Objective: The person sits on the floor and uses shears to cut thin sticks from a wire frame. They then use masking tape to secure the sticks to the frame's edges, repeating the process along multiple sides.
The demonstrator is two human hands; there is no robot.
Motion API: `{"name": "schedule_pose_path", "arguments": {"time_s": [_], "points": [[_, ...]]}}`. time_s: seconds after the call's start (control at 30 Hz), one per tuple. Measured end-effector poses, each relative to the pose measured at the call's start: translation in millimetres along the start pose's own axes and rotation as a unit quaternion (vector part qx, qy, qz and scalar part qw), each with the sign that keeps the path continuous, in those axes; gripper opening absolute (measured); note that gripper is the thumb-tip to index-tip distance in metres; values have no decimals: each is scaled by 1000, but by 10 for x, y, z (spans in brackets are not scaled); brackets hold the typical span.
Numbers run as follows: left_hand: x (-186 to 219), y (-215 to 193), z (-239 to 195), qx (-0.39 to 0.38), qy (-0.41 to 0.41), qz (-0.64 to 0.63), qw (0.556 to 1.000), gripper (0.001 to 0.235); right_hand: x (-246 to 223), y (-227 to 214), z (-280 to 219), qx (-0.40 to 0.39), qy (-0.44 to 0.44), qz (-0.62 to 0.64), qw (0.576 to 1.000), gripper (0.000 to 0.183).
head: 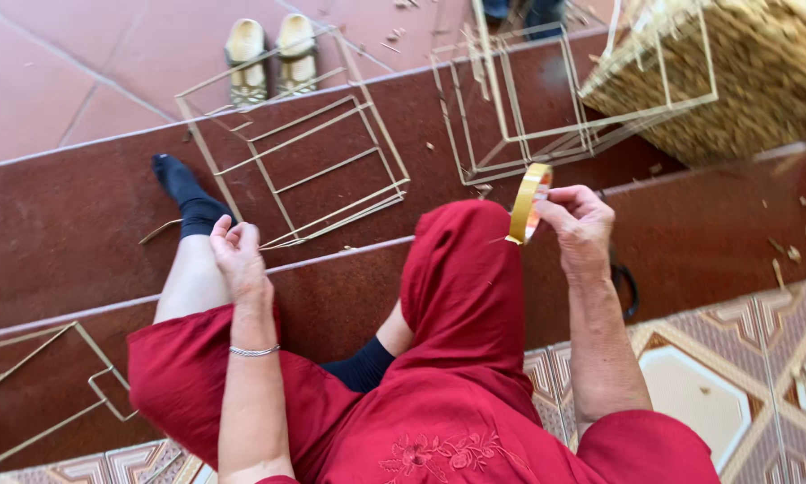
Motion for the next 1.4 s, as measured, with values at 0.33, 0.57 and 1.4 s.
{"name": "schedule_pose_path", "arguments": {"time_s": [0.33,0.57,1.4], "points": [[1834,459,-1427,-288,250,103,919,36,54,2592,-372,-282,211,135,926,23],[1972,533,-1505,-237,350,97,901,13,261,2872,-586,-274,233,131,924,28],[2133,-505,-440,-95,413,231,876,8,189,4579,-901,-359,296,113,878,20]]}}
Point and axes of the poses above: each hand's wrist, its own z-axis towards the middle knuckle, its own y-axis out of the palm, x = y × z, the point moved 7 cm from there along z, towards the middle knuckle, and after that the axes turned 3 degrees about x, right-handed, at the moved point
